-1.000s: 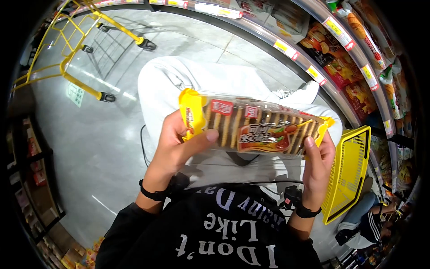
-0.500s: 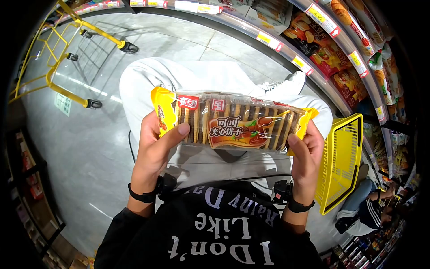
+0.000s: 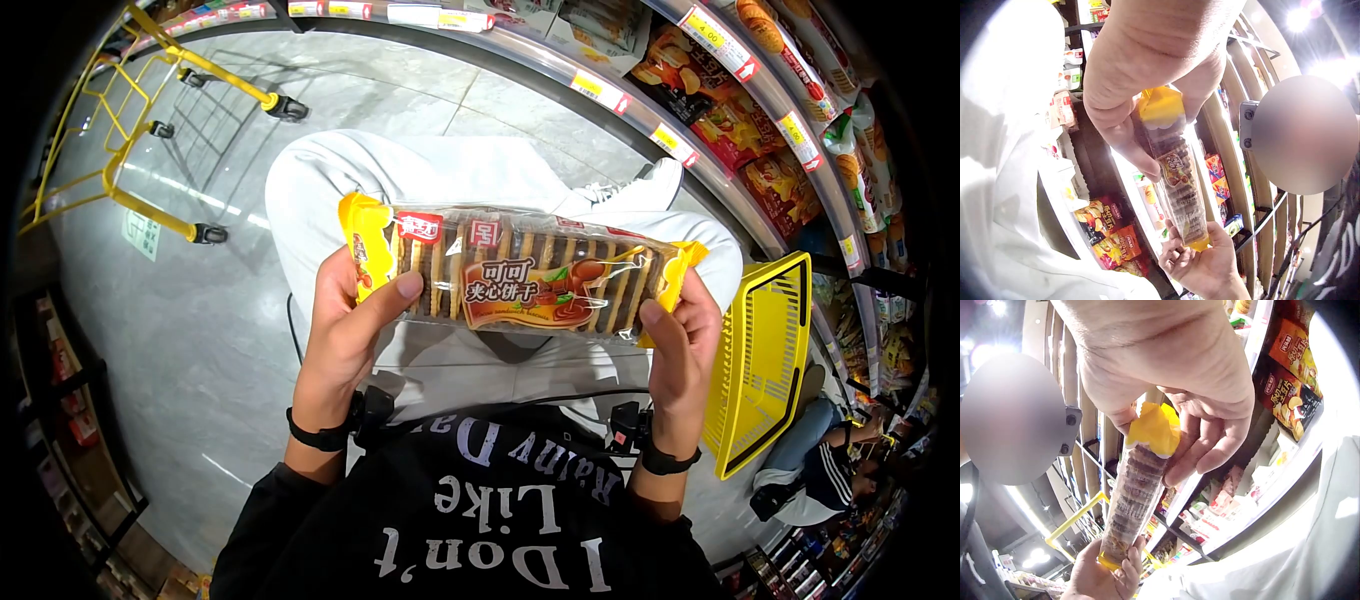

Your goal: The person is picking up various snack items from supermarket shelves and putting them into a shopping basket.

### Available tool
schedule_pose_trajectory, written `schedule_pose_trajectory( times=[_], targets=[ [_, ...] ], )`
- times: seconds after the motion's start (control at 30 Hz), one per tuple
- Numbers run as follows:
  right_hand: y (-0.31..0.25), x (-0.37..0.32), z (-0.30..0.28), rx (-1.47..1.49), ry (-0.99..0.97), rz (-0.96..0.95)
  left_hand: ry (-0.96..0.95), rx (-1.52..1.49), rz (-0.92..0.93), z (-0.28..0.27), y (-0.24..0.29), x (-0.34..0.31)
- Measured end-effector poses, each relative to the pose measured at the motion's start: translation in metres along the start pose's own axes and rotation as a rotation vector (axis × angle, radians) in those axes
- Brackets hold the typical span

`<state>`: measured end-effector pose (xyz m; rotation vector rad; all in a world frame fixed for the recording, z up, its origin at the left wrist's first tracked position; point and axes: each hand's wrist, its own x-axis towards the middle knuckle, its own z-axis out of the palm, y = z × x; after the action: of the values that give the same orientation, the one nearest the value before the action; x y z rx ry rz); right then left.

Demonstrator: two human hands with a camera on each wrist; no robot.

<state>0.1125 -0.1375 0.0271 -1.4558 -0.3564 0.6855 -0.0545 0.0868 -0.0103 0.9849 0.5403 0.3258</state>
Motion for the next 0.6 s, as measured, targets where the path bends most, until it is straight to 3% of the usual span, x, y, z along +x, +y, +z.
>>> schedule_pose_trajectory(
  times=[0.6],
  targets=[
    [0.004, 0.0003, -0.0009, 0.017, -0.014, 0.003, -0.02, 0.007, -0.009, -0.0042, -0.001, 0.0013]
  ],
)
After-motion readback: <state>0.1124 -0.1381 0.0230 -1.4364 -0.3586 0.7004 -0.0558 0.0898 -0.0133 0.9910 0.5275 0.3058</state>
